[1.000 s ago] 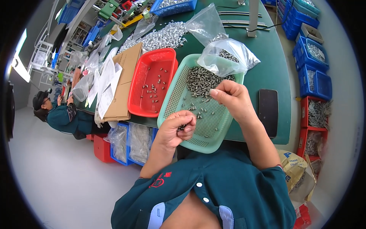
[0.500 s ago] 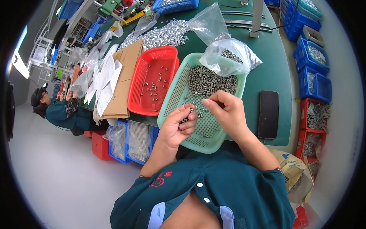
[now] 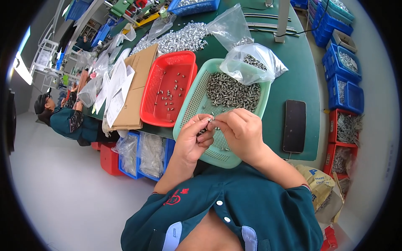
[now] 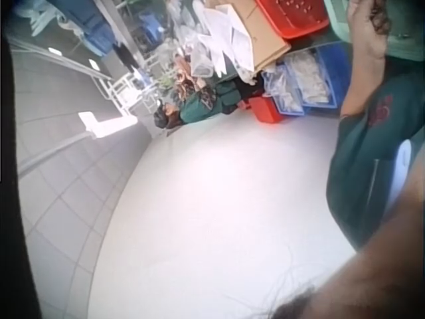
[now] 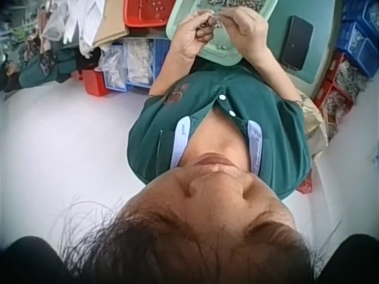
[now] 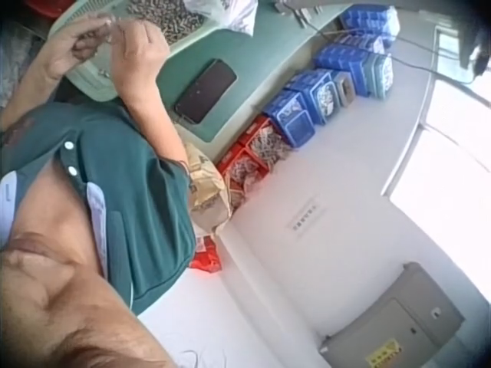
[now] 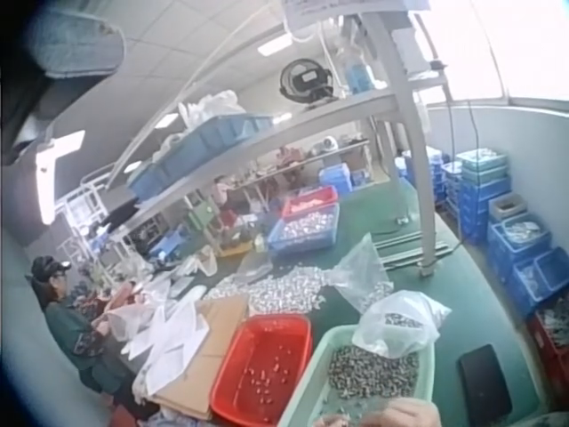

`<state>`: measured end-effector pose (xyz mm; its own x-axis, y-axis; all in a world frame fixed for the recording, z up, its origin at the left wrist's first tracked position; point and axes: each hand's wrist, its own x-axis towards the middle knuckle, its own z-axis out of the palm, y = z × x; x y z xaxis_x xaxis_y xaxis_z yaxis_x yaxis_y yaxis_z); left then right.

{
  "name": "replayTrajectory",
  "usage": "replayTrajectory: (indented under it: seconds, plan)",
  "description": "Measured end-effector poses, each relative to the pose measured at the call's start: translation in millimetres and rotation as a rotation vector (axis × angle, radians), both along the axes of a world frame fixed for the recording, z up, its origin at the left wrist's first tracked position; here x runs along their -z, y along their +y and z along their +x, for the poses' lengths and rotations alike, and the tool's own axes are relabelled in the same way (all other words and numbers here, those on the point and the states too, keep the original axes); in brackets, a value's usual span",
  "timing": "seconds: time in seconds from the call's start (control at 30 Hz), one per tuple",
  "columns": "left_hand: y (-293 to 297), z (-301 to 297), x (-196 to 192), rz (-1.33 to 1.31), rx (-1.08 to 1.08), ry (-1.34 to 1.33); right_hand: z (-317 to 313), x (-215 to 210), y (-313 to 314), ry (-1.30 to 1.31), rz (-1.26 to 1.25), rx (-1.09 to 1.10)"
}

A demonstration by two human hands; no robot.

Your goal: Inspecting and sorting small metal components at an industrial workbench.

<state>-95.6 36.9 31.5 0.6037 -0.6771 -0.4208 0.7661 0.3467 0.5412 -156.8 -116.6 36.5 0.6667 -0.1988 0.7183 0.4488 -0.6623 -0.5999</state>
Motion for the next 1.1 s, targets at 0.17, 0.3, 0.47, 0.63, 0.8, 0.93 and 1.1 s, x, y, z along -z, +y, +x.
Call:
replayTrajectory:
  seconds: [0.17,0.3,0.47,0.63,0.8,0.93,1.1]
  plan:
    - [1,-3,-1,-0.003,0.065,-0.076,-3,2,-9,0.440,0.529,-0.080]
    - [-1,-5,-3,0.075,0.000,-0.128,-1,2,-8,0.146,0.118,-0.013]
    - [-3,-8,-7,0.114,-0.012,-0.189,-4,-4,-11,0.457,0.405,-0.079]
    - [-2,-1,-6,0.073,0.027,-0.127,3,5,-10,0.166,0.224,-0.091]
    - [-3,-3,0,0.083,0.144,-0.057,0,8,-11,0.370,0.509,-0.170]
    - [-3,-6,-1,0.081,0.181,-0.051,-2,8,-10,0.375,0.409,-0.106]
    - [-6,-3,1,0.018,0.142,0.033,-1,14,-9,0.451,0.545,-0.083]
